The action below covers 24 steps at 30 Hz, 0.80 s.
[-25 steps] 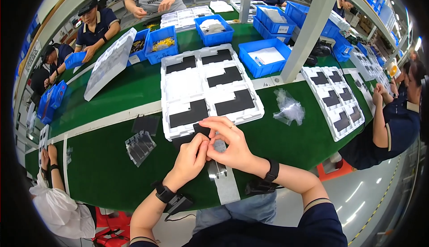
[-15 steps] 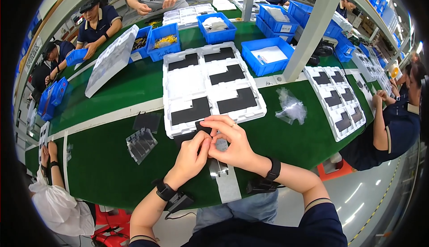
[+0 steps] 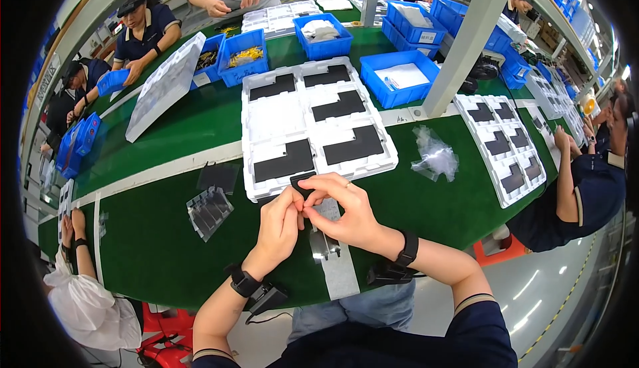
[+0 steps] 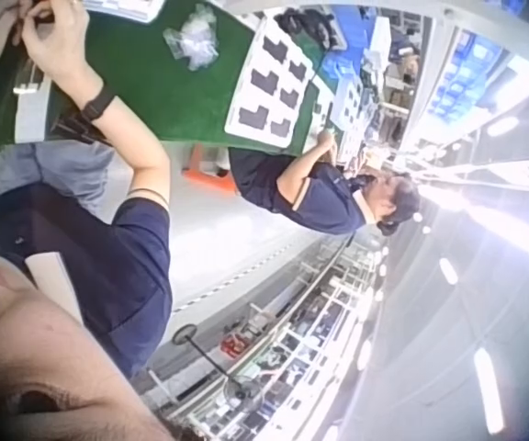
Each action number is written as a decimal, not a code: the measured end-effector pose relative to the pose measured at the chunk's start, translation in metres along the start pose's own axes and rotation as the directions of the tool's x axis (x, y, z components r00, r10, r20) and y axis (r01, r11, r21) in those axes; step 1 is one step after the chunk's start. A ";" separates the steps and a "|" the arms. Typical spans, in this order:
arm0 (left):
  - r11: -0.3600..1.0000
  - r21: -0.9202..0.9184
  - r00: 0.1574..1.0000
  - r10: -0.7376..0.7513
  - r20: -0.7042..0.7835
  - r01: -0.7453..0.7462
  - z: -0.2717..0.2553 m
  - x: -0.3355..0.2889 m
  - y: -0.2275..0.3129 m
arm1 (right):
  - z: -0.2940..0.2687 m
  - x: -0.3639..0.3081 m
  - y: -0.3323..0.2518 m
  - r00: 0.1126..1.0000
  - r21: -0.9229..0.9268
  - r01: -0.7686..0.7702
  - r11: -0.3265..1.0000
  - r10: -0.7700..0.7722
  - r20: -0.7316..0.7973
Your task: Assembling small black plastic electronic components and placing them into a segmented tray.
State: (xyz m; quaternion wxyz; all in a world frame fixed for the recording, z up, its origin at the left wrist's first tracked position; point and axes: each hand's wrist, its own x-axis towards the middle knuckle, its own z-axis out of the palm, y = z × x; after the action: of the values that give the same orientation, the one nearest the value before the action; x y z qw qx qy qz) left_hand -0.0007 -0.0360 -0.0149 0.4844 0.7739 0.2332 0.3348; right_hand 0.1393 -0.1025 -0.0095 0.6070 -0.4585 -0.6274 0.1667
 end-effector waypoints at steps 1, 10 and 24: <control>1.000 0.018 1.000 0.019 -0.009 -0.019 0.000 0.000 -0.002 | 0.000 0.000 -0.001 1.000 0.001 0.000 1.000 0.000 0.000; 0.994 0.019 0.986 -0.100 -0.131 0.103 0.004 0.001 0.006 | 0.001 -0.001 0.002 0.996 0.082 -0.088 0.993 0.089 -0.009; 0.973 0.227 0.999 -0.039 0.004 0.037 0.000 0.001 0.009 | 0.001 -0.003 0.003 0.958 0.235 -0.283 0.930 0.285 0.028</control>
State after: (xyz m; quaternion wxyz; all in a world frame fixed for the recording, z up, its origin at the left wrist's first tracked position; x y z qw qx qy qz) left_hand 0.0005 -0.0392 -0.0062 0.4002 0.8209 0.2827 0.2934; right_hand 0.1392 -0.1025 -0.0141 0.6290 -0.4692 -0.5280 0.3248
